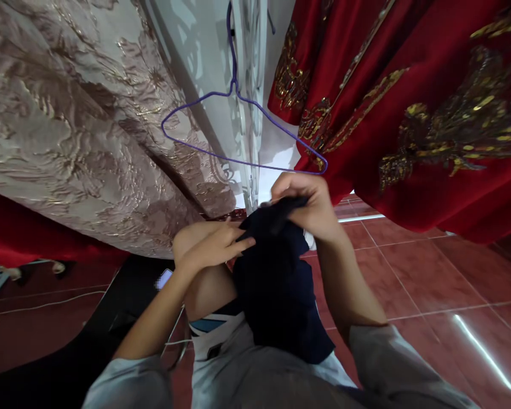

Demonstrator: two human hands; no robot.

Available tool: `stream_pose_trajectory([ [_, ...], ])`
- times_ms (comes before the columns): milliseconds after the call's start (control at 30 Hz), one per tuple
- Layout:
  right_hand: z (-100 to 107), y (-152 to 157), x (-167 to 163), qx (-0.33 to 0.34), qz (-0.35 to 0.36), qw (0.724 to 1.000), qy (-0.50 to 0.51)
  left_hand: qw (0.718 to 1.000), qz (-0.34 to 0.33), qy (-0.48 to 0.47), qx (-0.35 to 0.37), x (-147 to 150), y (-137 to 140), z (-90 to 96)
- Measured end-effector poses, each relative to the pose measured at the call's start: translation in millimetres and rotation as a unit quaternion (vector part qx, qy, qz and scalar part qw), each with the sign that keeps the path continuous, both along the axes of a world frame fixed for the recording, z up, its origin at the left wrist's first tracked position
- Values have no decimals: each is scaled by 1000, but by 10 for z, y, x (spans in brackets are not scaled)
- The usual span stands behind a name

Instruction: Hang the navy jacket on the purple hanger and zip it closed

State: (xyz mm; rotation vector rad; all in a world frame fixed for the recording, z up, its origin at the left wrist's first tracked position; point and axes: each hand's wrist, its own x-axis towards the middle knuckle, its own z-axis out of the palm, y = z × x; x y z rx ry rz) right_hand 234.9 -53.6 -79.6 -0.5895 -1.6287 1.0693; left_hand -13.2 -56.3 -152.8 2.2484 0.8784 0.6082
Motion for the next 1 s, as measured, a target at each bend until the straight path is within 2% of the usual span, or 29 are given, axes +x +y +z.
stream_pose_trajectory([
  [67, 66, 258, -1, 56, -77, 994, 61, 990, 8, 141, -9, -181, 77, -34],
  [133, -1, 523, -109, 96, -144, 982, 74, 975, 55, 215, -24, -360, 149, -21],
  [200, -165, 746, -257, 71, -169, 983, 14, 974, 99, 197, -43, -538, 210, 21],
  [267, -345, 883, -344, 28, -171, 982, -77, 980, 106, 160, -59, -723, 258, 51],
  [333, -455, 917, -303, 21, -205, 970, -130, 983, 108, 137, -59, -929, 304, 45],
  [433, -420, 818, -43, 53, -269, 949, -154, 987, 140, 72, -26, -1260, 389, 58],
  [533, -261, 682, 206, 69, -305, 933, -181, 979, 200, -3, 45, -1464, 464, 283],
  [633, -181, 624, 260, 51, -312, 934, -165, 960, 247, -70, 110, -1323, 493, 691],
  [733, -223, 570, 175, 8, -253, 956, -147, 954, 227, -131, 149, -878, 532, 1033],
  [800, -259, 482, 147, 12, -205, 967, -152, 945, 225, -142, 190, -581, 599, 1158],
  [867, -257, 357, 217, 43, -193, 968, -152, 937, 233, -149, 213, -397, 689, 1220],
  [933, -201, 236, 413, 96, -270, 951, -118, 935, 236, -138, 227, -349, 774, 1256],
  [1000, -102, 159, 710, 155, -386, 907, -65, 934, 233, -104, 249, -396, 835, 1288],
])
